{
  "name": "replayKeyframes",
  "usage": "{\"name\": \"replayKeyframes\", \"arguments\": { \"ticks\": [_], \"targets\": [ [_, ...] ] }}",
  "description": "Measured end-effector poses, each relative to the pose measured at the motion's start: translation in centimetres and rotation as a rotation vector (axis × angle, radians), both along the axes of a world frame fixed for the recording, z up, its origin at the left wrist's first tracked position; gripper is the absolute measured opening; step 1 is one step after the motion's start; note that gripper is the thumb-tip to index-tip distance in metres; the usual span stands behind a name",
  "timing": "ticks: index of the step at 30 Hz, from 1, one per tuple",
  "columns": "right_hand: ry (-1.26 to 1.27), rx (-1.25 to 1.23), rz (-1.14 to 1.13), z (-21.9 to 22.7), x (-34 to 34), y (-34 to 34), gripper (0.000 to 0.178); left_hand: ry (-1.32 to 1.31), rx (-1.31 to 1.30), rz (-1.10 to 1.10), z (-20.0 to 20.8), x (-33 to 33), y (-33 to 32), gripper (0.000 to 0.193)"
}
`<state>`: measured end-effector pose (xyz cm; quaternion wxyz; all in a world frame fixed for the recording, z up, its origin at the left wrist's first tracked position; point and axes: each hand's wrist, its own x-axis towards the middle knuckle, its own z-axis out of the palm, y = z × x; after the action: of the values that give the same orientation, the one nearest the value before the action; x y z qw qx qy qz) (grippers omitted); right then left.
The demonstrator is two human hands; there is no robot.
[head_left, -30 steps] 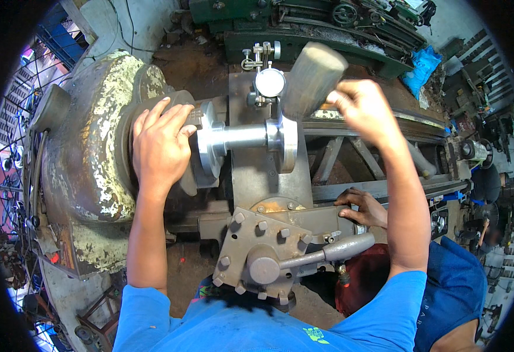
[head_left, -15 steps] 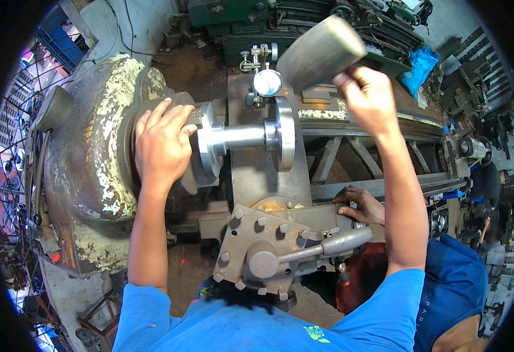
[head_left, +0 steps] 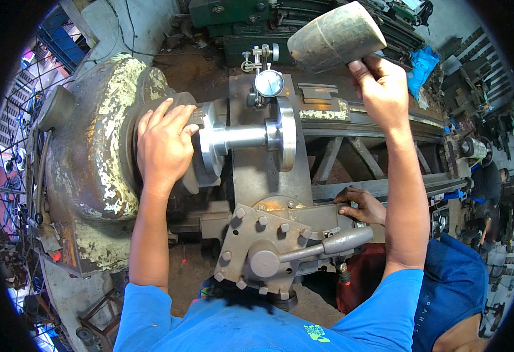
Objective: The person operates a metal lathe, using a wrench to tighten a chuck and a rubber mallet to adjust a metal component. The person repeatedly taps the component while holding it in place.
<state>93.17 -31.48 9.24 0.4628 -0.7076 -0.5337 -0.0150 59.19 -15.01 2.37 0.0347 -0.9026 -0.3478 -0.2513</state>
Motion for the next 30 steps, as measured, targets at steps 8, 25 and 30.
{"name": "replayKeyframes", "arguments": {
  "ticks": [8,25,30],
  "targets": [
    [-0.029,-0.124,0.046,1.9,-3.9,-6.4,0.017,-0.008,0.004,-0.007,-0.2,-0.1,0.2,0.035],
    [-0.763,-0.023,-0.013,-3.2,-20.9,-13.2,0.039,-0.011,0.009,-0.003,-0.6,-0.1,0.1,0.036],
    [-0.817,0.035,-0.047,-3.7,-20.7,-13.0,0.034,-0.032,0.056,0.009,-1.2,-0.3,-0.5,0.036]
  ]
}}
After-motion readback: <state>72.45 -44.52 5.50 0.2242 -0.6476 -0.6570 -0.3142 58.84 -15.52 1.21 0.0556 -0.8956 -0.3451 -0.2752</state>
